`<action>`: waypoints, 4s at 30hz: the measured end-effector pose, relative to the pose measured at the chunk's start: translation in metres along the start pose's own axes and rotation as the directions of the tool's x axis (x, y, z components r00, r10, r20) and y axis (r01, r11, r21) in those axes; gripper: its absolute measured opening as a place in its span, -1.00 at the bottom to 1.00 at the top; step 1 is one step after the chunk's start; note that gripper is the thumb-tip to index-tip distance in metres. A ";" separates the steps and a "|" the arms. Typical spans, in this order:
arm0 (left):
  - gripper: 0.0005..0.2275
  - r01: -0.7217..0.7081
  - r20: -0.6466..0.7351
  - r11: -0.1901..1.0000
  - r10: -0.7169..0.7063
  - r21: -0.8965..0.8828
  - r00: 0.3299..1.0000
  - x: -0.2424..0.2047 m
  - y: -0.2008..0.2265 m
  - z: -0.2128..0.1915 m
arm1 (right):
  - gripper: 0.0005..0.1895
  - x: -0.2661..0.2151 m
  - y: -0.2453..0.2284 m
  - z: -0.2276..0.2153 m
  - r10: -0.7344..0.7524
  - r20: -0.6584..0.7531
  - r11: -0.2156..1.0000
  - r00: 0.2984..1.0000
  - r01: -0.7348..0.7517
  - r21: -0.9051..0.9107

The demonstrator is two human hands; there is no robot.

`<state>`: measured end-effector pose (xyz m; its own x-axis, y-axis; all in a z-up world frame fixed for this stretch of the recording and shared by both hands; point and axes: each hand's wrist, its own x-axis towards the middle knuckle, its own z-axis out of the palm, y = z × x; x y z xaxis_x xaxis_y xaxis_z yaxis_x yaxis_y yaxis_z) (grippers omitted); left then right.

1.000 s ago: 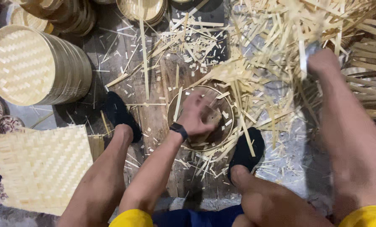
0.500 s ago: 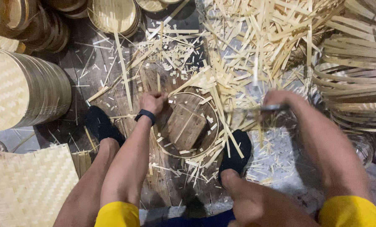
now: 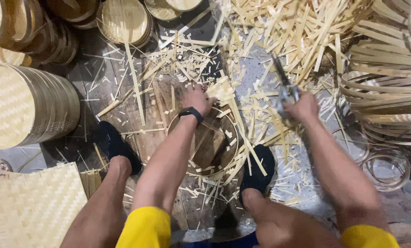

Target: The person places a woven mat on a wooden block and trims the edges using shears. They then flip the mat, place a circular frame on top, and trim the excess material to fit the frame. The finished piece is stacked with others.

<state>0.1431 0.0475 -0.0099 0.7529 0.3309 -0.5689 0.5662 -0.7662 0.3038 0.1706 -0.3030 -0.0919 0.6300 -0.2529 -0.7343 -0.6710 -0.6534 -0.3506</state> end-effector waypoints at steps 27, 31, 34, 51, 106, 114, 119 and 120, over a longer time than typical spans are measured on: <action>-0.76 -0.171 0.001 0.971 0.173 -0.169 0.985 0.021 -0.066 0.074 | -0.77 -0.094 0.022 0.138 -0.277 0.249 0.932 0.928 0.196 0.306; -0.79 -0.246 -0.074 0.949 0.235 -0.198 0.969 0.019 -0.068 0.077 | -0.77 -0.090 0.028 0.146 -0.367 0.154 0.910 0.918 0.319 0.266; -0.80 -0.251 -0.066 0.950 0.243 -0.183 0.968 0.018 -0.067 0.075 | -0.76 -0.091 0.027 0.144 -0.380 0.137 0.911 0.915 0.344 0.228; -0.79 0.265 0.060 0.725 -0.296 -0.636 0.953 -0.025 -0.247 0.079 | -0.72 -0.116 0.032 0.128 -0.399 0.212 0.893 0.892 0.325 0.313; -0.66 -0.346 -0.428 0.858 0.169 -0.379 0.888 -0.184 -0.092 -0.038 | 0.67 -0.203 -0.099 0.099 -0.697 0.185 0.712 0.693 0.637 0.295; -0.52 -0.437 -0.604 0.669 -0.022 -0.602 0.797 -0.155 -0.053 -0.010 | 0.39 -0.212 -0.108 0.101 -0.643 0.061 0.735 0.763 0.593 0.328; -0.49 -0.304 -0.548 0.738 -0.106 -0.603 0.830 -0.128 -0.078 0.003 | 0.27 -0.208 -0.092 0.089 -0.638 0.142 0.716 0.757 0.515 0.471; -0.48 -0.249 -0.538 0.757 -0.156 -0.604 0.829 -0.121 -0.085 0.005 | 0.25 -0.203 -0.081 0.086 -0.633 0.207 0.689 0.746 0.422 0.589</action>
<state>0.0024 0.0698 0.0294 0.7157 0.6900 -0.1080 0.4434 -0.3293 0.8337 0.0638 -0.1376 0.0355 0.8137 0.3730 -0.4459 -0.4271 -0.1366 -0.8938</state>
